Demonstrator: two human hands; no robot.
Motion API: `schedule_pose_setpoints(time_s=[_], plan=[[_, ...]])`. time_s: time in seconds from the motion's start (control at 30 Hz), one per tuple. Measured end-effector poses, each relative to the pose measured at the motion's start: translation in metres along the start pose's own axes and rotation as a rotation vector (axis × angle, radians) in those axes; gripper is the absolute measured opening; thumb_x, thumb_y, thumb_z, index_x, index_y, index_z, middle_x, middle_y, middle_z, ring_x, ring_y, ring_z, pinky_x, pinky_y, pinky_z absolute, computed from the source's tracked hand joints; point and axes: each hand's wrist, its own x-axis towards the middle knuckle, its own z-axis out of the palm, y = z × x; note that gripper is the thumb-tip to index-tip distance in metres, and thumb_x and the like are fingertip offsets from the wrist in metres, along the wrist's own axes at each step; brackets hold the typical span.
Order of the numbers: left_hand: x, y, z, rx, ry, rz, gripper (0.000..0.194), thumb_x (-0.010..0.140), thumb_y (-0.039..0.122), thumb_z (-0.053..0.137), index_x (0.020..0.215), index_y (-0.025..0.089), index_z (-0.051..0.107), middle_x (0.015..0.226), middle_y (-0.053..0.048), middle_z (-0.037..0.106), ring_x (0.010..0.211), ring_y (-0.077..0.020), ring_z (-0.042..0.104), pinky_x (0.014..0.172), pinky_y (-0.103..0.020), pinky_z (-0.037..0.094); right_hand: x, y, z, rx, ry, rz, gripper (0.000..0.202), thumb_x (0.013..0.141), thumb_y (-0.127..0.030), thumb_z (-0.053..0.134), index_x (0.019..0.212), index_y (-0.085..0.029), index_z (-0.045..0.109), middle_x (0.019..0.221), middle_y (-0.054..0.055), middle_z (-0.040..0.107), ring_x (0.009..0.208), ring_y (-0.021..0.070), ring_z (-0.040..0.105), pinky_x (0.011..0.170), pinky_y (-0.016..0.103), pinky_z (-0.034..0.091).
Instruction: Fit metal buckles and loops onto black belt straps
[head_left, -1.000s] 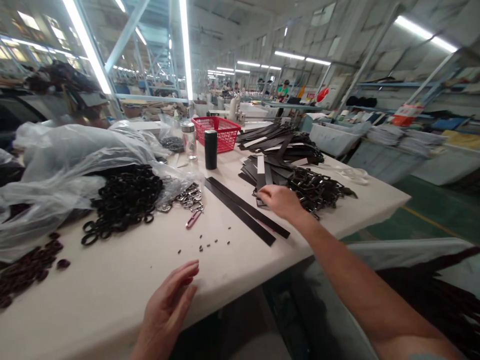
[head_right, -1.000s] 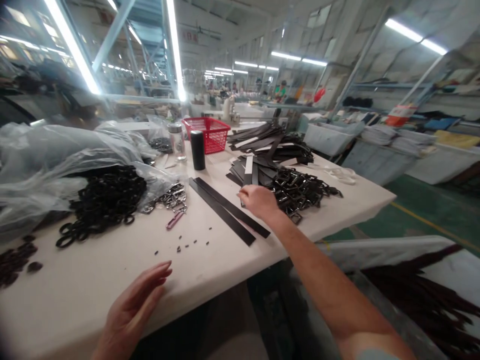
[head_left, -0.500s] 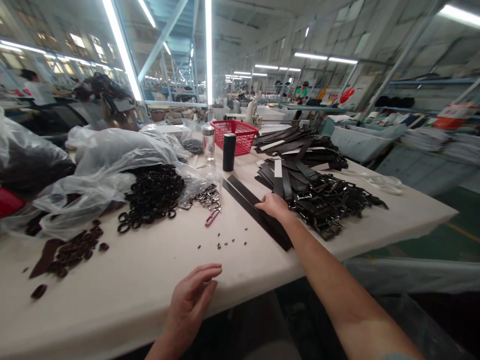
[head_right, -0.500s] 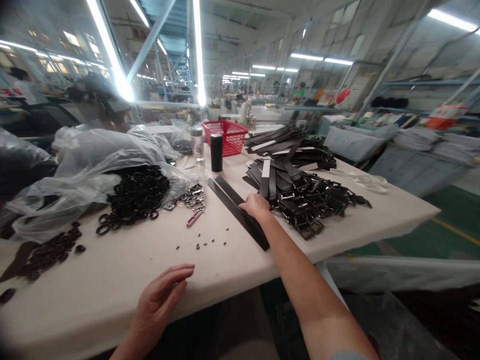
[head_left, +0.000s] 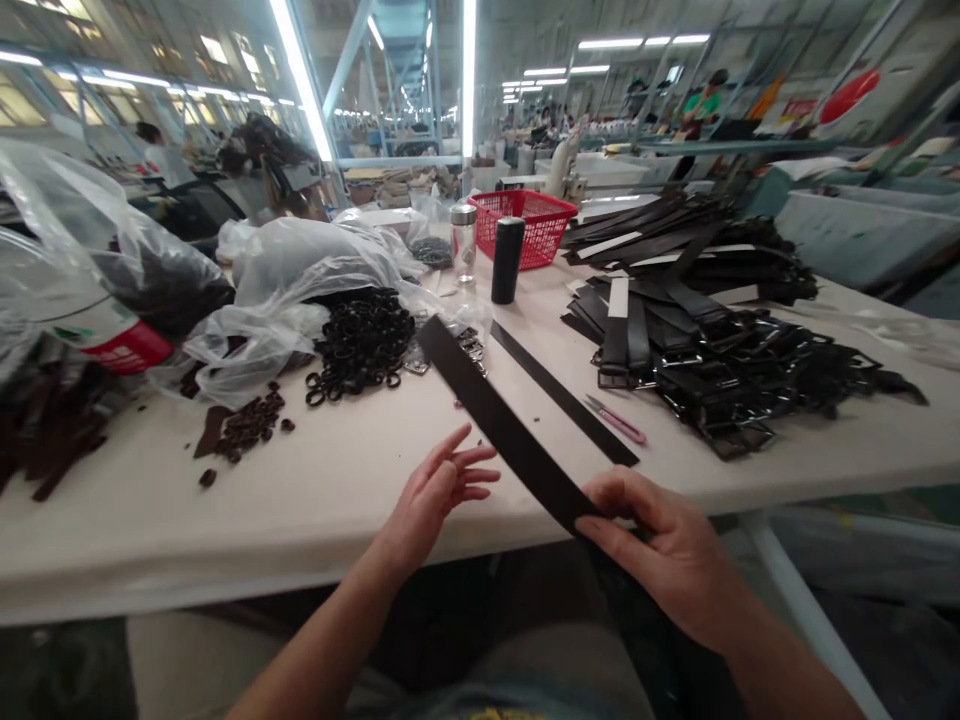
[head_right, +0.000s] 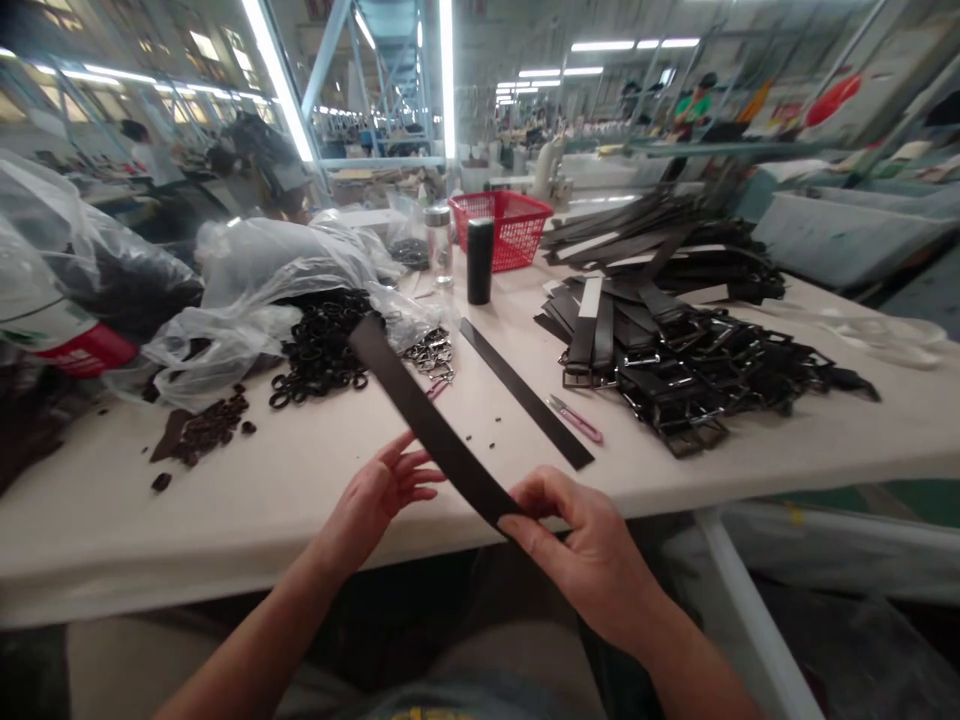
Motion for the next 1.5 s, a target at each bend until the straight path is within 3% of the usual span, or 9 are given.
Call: schedule_pose_setpoints(time_s=[0.13, 0.33, 0.47, 0.57, 0.63, 0.73, 0.93, 1.3, 1.5], plan=[[-0.004, 0.029, -0.002, -0.104, 0.058, 0.100, 0.059, 0.084, 0.060, 0.064, 0.128, 0.022, 0.064, 0.115, -0.012, 0.074, 0.092, -0.0238, 0.072, 0.076, -0.032, 0.056, -0.025, 0.016, 0.008, 0.171, -0.268, 0.177, 0.020, 0.086, -0.037, 0.062, 0.076, -0.020, 0.059, 0.069, 0.000, 0.058, 0.065, 0.0146, 0.053, 0.058, 0.024, 0.043], [-0.025, 0.048, -0.025, 0.081, 0.267, 0.149, 0.067, 0.086, 0.072, 0.047, 0.100, 0.013, 0.076, 0.078, -0.009, 0.074, 0.065, -0.0175, 0.067, 0.056, -0.028, 0.053, -0.032, 0.048, 0.007, 0.271, -0.400, 0.310, 0.026, 0.082, -0.040, 0.068, 0.072, -0.019, 0.055, 0.066, -0.003, 0.052, 0.060, 0.0122, 0.046, 0.054, 0.023, 0.039], [-0.037, 0.038, -0.035, 0.326, 0.318, 0.098, 0.042, 0.079, 0.043, 0.075, 0.109, 0.015, 0.071, 0.065, 0.002, 0.065, 0.051, -0.0092, 0.060, 0.050, -0.021, 0.049, -0.030, 0.064, 0.006, 0.286, -0.452, 0.329, 0.030, 0.082, -0.044, 0.068, 0.071, -0.019, 0.054, 0.063, -0.004, 0.052, 0.056, 0.0111, 0.047, 0.050, 0.022, 0.039], [-0.045, 0.028, -0.034, 0.348, 0.295, 0.036, 0.048, 0.080, 0.034, 0.073, 0.124, 0.016, 0.062, 0.061, 0.006, 0.059, 0.050, -0.0090, 0.061, 0.051, -0.019, 0.050, -0.025, 0.065, 0.013, 0.244, -0.361, 0.284, 0.025, 0.082, -0.045, 0.069, 0.082, -0.021, 0.063, 0.074, 0.001, 0.066, 0.065, 0.0165, 0.062, 0.058, 0.026, 0.051], [-0.049, 0.020, -0.029, 0.270, 0.275, -0.025, 0.048, 0.082, 0.035, 0.071, 0.124, 0.017, 0.059, 0.063, 0.006, 0.060, 0.052, -0.0095, 0.063, 0.052, -0.019, 0.052, -0.021, 0.057, 0.025, 0.155, -0.229, 0.180, 0.028, 0.080, -0.043, 0.072, 0.099, -0.022, 0.068, 0.093, 0.006, 0.073, 0.084, 0.0225, 0.069, 0.075, 0.034, 0.058], [-0.053, 0.007, -0.017, 0.182, 0.254, -0.112, 0.041, 0.082, 0.035, 0.070, 0.118, 0.018, 0.061, 0.072, 0.004, 0.061, 0.060, -0.0100, 0.066, 0.057, -0.020, 0.055, -0.016, 0.035, 0.054, 0.013, -0.052, -0.049, 0.038, 0.081, -0.041, 0.074, 0.114, -0.023, 0.067, 0.113, 0.008, 0.072, 0.104, 0.0264, 0.068, 0.094, 0.041, 0.054], [-0.060, -0.004, -0.003, 0.129, 0.260, -0.137, 0.040, 0.081, 0.033, 0.072, 0.118, 0.019, 0.062, 0.074, 0.005, 0.057, 0.063, -0.0081, 0.059, 0.064, -0.021, 0.056, -0.013, 0.009, 0.109, -0.051, 0.134, -0.264, 0.031, 0.088, -0.036, 0.070, 0.115, -0.021, 0.066, 0.108, 0.008, 0.074, 0.101, 0.0243, 0.068, 0.093, 0.040, 0.054], [-0.064, -0.002, -0.008, 0.094, 0.223, -0.130, 0.045, 0.082, 0.029, 0.072, 0.125, 0.023, 0.060, 0.070, 0.006, 0.055, 0.061, -0.0079, 0.055, 0.060, -0.017, 0.046, -0.011, 0.006, 0.106, 0.053, 0.050, -0.140, 0.023, 0.084, -0.031, 0.074, 0.105, -0.023, 0.071, 0.099, 0.003, 0.076, 0.092, 0.0217, 0.068, 0.085, 0.035, 0.052], [-0.067, 0.003, -0.011, 0.503, 0.140, 0.024, 0.034, 0.085, 0.031, 0.070, 0.117, 0.022, 0.068, 0.085, -0.002, 0.067, 0.075, -0.0132, 0.061, 0.068, -0.023, 0.049, -0.008, 0.004, 0.110, -0.051, 0.021, -0.147, 0.007, 0.088, -0.024, 0.065, 0.085, -0.023, 0.071, 0.081, 0.001, 0.074, 0.078, 0.0184, 0.066, 0.073, 0.030, 0.047]])
